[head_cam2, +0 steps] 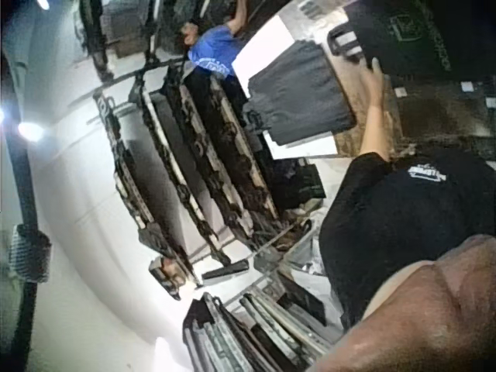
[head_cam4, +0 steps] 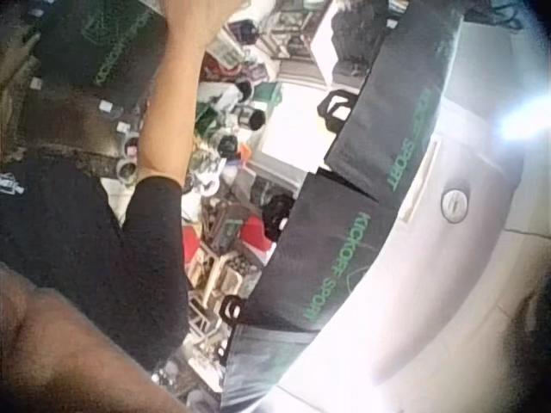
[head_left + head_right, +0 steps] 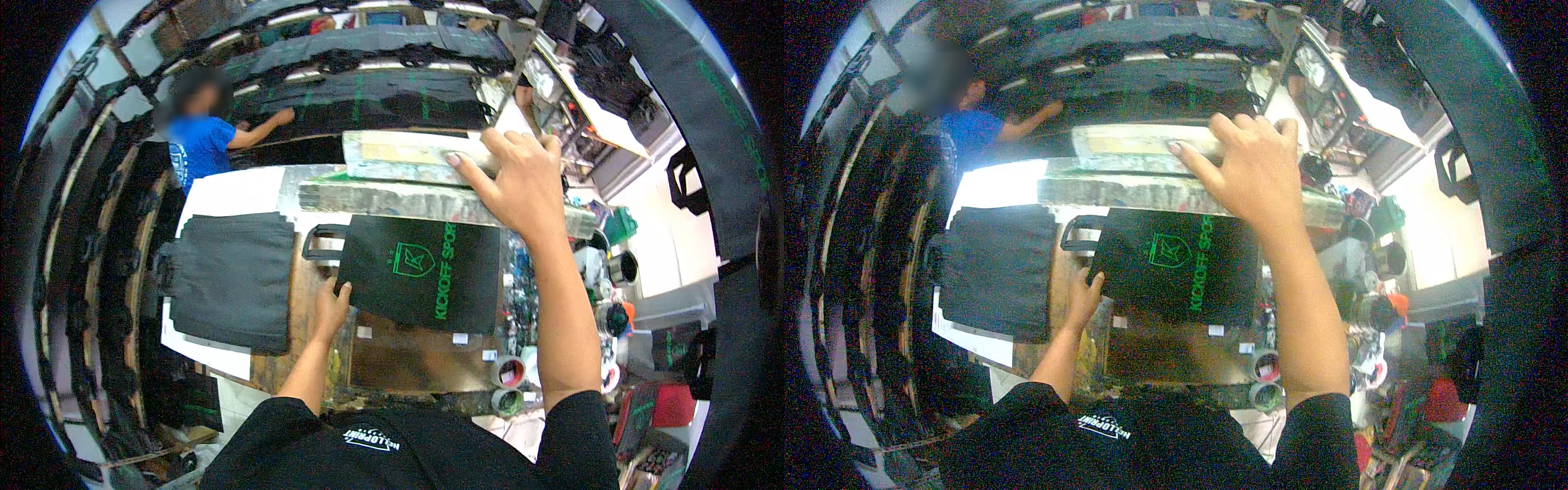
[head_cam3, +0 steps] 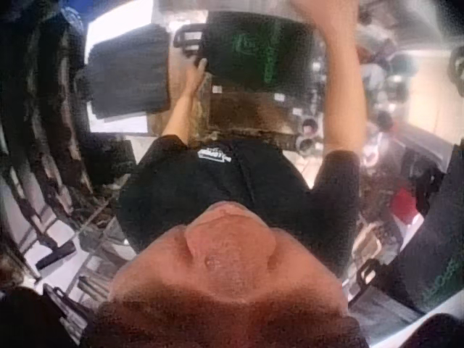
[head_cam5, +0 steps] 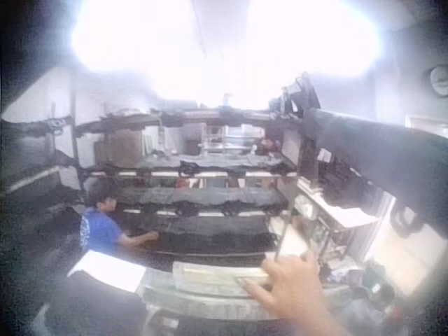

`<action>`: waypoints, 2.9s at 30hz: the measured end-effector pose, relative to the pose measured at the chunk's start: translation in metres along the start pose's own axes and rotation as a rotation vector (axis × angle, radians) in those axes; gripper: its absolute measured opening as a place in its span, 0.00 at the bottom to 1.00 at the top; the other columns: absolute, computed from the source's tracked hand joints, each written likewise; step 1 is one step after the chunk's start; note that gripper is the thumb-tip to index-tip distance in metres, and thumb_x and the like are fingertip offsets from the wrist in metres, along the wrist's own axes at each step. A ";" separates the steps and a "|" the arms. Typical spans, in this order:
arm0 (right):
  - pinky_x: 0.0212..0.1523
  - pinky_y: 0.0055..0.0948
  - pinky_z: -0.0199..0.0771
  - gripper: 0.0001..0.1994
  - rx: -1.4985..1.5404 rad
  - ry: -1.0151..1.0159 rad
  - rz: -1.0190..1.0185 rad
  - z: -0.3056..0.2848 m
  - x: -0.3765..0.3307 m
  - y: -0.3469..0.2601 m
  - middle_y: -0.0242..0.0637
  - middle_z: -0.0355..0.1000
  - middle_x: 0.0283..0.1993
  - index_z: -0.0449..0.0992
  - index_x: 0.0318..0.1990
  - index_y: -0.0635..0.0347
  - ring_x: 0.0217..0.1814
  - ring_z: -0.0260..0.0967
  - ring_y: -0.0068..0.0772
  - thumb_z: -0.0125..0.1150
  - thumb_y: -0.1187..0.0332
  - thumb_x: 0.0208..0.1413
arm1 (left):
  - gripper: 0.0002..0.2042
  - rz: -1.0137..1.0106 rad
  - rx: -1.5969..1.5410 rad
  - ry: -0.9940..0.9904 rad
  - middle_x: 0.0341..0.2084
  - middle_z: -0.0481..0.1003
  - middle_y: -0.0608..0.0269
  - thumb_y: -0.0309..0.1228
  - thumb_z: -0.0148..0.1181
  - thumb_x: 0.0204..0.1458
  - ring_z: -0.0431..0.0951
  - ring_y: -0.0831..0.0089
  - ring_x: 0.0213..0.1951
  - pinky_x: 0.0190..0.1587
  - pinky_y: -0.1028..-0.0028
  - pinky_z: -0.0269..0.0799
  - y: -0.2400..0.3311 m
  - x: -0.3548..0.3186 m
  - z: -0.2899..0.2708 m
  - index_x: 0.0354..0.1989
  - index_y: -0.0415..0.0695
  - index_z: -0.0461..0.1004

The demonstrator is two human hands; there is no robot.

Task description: The person performs screen printing on black tote bags using a squeegee and a screen frame with green ink. They repeatedly place a bag on the table, pull the ink across the screen, and lift the frame to reveal the printed logo. A colleague assists by moving the printed bags to a drying rack.

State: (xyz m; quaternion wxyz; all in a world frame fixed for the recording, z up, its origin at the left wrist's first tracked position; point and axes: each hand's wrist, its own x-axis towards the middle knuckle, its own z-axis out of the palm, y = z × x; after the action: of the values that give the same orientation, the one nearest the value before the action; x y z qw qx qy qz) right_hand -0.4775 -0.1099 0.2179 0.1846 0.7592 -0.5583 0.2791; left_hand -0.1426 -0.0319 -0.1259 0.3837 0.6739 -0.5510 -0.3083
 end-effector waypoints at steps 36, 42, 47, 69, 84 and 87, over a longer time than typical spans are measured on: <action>0.53 0.50 0.61 0.23 -0.042 0.015 -0.017 -0.002 -0.051 -0.025 0.41 0.76 0.35 0.80 0.40 0.58 0.44 0.74 0.47 0.66 0.44 0.58 | 0.42 0.075 0.945 -0.006 0.82 0.45 0.53 0.60 0.50 0.66 0.39 0.47 0.82 0.78 0.36 0.26 -0.147 -0.083 -0.179 0.81 0.47 0.52; 0.52 0.44 0.61 0.21 -0.066 -0.045 -0.013 -0.002 -0.053 -0.028 0.43 0.75 0.36 0.79 0.41 0.61 0.44 0.72 0.46 0.66 0.49 0.61 | 0.35 0.073 0.945 0.049 0.81 0.50 0.59 0.53 0.47 0.70 0.43 0.52 0.81 0.79 0.39 0.30 -0.162 -0.083 -0.178 0.80 0.46 0.54; 0.52 0.49 0.61 0.21 -0.035 -0.011 -0.018 -0.003 -0.054 -0.030 0.42 0.75 0.34 0.79 0.38 0.59 0.42 0.73 0.48 0.66 0.46 0.60 | 0.28 0.060 0.939 0.095 0.79 0.57 0.63 0.49 0.44 0.72 0.50 0.53 0.79 0.79 0.40 0.35 -0.164 -0.079 -0.178 0.77 0.53 0.62; 0.54 0.47 0.62 0.27 -0.045 -0.085 0.023 -0.002 -0.032 -0.017 0.42 0.79 0.37 0.84 0.46 0.57 0.46 0.75 0.44 0.60 0.40 0.63 | 0.38 0.273 0.747 -0.442 0.80 0.49 0.45 0.65 0.37 0.68 0.45 0.36 0.79 0.73 0.25 0.31 -0.006 -0.108 0.038 0.79 0.56 0.58; 0.48 0.46 0.63 0.26 -0.012 -0.001 -0.045 0.005 -0.028 -0.004 0.45 0.78 0.36 0.81 0.38 0.61 0.44 0.75 0.48 0.62 0.42 0.62 | 0.34 0.660 0.825 -0.602 0.82 0.45 0.52 0.60 0.45 0.67 0.40 0.37 0.80 0.73 0.24 0.32 0.022 -0.029 0.137 0.80 0.62 0.57; 0.48 0.47 0.63 0.28 -0.029 0.011 -0.055 0.009 -0.024 -0.005 0.46 0.79 0.35 0.82 0.38 0.58 0.43 0.77 0.48 0.60 0.37 0.62 | 0.36 0.700 0.784 -0.603 0.82 0.45 0.55 0.62 0.47 0.66 0.40 0.38 0.80 0.74 0.25 0.31 0.034 -0.021 0.158 0.80 0.63 0.57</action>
State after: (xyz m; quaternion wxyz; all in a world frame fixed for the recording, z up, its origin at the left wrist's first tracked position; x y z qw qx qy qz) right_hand -0.4763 -0.0958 0.1962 0.2061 0.7698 -0.5403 0.2702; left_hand -0.2964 -0.0426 -0.1783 0.0123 0.4268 -0.8969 -0.1152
